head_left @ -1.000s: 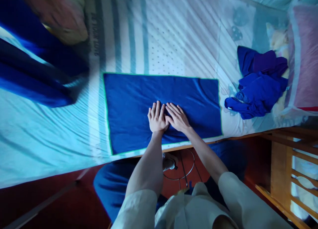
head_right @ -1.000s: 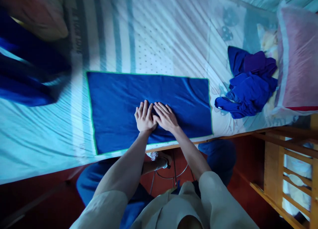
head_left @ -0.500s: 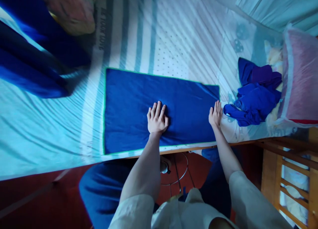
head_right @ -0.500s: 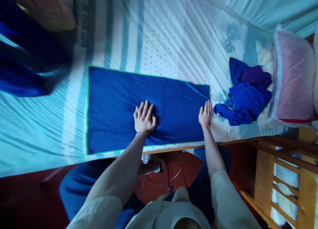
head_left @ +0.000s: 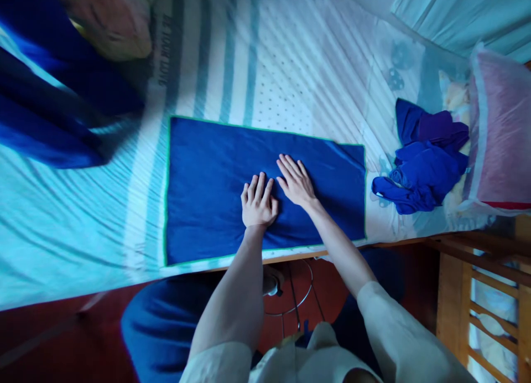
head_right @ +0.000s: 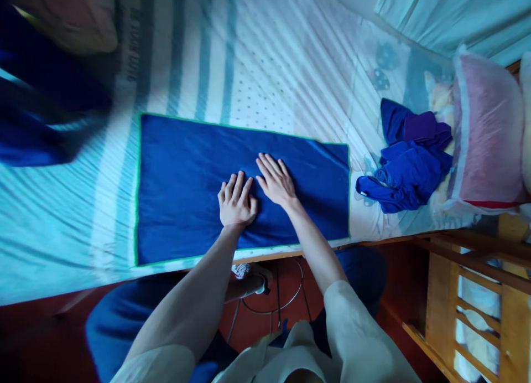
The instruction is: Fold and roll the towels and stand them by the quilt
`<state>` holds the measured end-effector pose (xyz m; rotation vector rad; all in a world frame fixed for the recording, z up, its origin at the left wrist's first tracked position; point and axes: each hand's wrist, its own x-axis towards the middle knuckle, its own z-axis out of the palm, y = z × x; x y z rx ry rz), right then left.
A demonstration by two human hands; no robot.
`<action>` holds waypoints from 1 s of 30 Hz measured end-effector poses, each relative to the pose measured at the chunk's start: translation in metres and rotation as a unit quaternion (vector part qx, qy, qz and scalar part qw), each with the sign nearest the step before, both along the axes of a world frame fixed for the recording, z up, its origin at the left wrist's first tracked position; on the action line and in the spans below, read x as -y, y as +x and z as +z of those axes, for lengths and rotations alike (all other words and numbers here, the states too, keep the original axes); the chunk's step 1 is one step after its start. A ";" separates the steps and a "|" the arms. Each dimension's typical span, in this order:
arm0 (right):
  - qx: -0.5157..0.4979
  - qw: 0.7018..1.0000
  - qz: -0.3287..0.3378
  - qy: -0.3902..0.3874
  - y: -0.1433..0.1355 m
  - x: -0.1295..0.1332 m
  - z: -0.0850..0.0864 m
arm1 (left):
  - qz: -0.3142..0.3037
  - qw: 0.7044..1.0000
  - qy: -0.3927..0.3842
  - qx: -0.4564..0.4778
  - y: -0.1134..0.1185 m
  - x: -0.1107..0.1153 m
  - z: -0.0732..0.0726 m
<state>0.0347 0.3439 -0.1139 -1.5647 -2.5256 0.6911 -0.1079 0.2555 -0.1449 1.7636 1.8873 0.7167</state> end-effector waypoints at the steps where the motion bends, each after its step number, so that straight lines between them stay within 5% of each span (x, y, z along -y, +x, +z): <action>1: 0.011 1.000 -0.008 0.008 0.016 -0.006 -0.002 | -0.001 1.000 -0.001 0.000 0.000 0.000 0.001; 7: 0.114 0.980 -0.150 0.070 0.133 -0.043 -0.014 | 0.002 1.000 0.014 -0.007 0.000 0.000 0.001; 11: 0.152 0.957 -0.234 0.077 0.183 -0.060 -0.021 | 0.003 1.000 0.015 -0.004 0.000 0.000 0.001; 21: 0.174 0.945 -0.266 0.075 0.189 -0.066 -0.013 | 0.004 1.000 0.006 0.004 0.000 0.000 0.002; 25: 0.158 0.945 -0.265 0.108 0.160 -0.022 0.000 | 0.003 1.000 -0.003 0.001 0.001 -0.001 0.003; 30: 0.110 0.957 -0.262 0.061 0.128 0.092 0.000 | 0.000 1.000 -0.015 0.000 0.000 0.000 0.002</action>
